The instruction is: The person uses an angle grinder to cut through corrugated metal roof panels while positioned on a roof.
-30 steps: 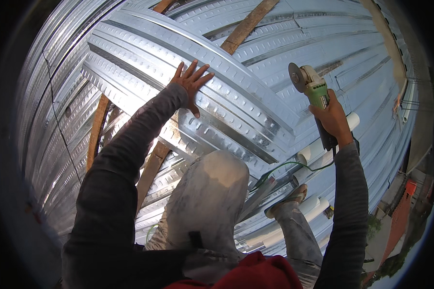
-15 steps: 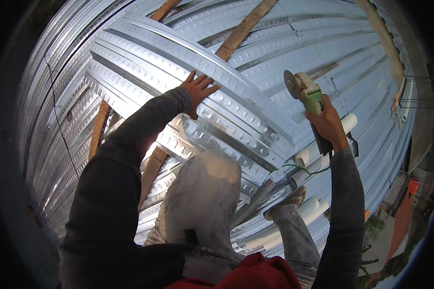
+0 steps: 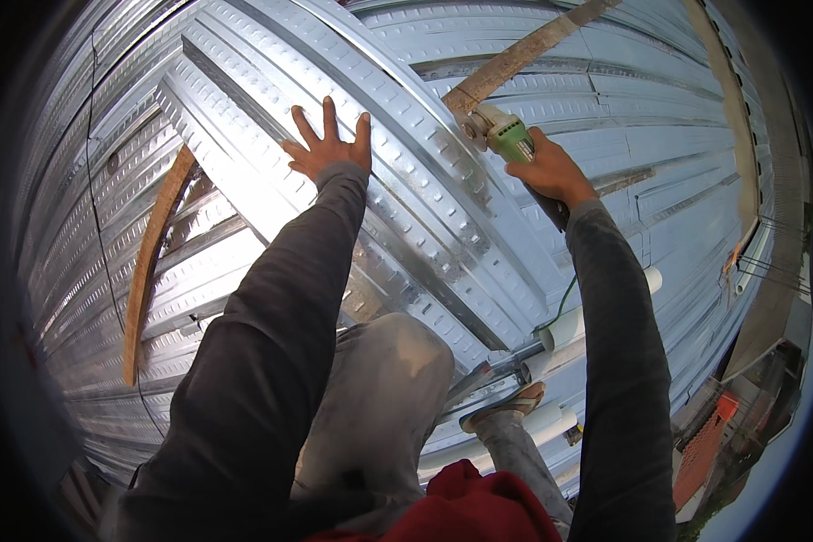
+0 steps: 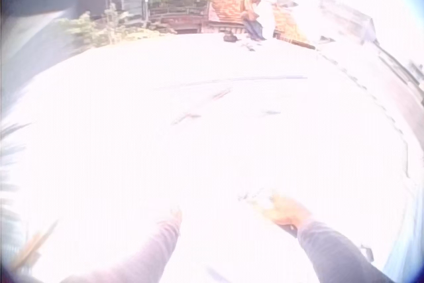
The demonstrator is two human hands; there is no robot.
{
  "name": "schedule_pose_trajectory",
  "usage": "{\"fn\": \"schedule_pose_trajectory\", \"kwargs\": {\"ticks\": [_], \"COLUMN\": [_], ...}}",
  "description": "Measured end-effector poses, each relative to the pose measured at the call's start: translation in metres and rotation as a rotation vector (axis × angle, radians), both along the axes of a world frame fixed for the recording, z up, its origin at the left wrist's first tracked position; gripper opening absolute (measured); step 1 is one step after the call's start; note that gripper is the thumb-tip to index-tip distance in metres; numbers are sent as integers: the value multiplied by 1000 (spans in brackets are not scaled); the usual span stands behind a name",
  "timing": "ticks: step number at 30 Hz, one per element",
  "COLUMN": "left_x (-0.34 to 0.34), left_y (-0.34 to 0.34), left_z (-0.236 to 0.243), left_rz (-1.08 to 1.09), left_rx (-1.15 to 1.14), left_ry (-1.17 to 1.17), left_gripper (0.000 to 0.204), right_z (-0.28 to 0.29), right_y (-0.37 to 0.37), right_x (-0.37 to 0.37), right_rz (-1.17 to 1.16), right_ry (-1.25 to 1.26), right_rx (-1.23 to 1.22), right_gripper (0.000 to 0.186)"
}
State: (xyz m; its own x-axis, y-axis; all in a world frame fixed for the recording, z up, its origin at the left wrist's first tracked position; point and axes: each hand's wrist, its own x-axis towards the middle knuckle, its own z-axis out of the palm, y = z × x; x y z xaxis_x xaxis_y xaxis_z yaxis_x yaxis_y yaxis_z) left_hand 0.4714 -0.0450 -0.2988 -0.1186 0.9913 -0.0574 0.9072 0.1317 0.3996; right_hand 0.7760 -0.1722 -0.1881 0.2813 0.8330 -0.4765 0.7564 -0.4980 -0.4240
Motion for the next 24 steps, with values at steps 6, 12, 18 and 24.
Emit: {"fn": "schedule_pose_trajectory", "kwargs": {"ticks": [6, 12, 18, 24], "left_x": [-3, 4, 10, 12], "left_y": [1, 0, -2, -4], "left_z": [5, 4, 1, 1], "left_rz": [-9, -15, -12, -6], "left_rx": [-27, -36, -50, -28], "left_ry": [72, 74, 107, 63], "left_gripper": [87, 87, 86, 85], "right_z": [-14, -12, 3, 3], "right_y": [34, 35, 36, 31], "right_x": [-7, 1, 0, -6], "right_rz": [74, 91, 94, 61], "right_ry": [-5, 0, -43, -71], "right_rx": [-107, -81, -187, -170], "right_gripper": [67, 62, 65, 70]}}
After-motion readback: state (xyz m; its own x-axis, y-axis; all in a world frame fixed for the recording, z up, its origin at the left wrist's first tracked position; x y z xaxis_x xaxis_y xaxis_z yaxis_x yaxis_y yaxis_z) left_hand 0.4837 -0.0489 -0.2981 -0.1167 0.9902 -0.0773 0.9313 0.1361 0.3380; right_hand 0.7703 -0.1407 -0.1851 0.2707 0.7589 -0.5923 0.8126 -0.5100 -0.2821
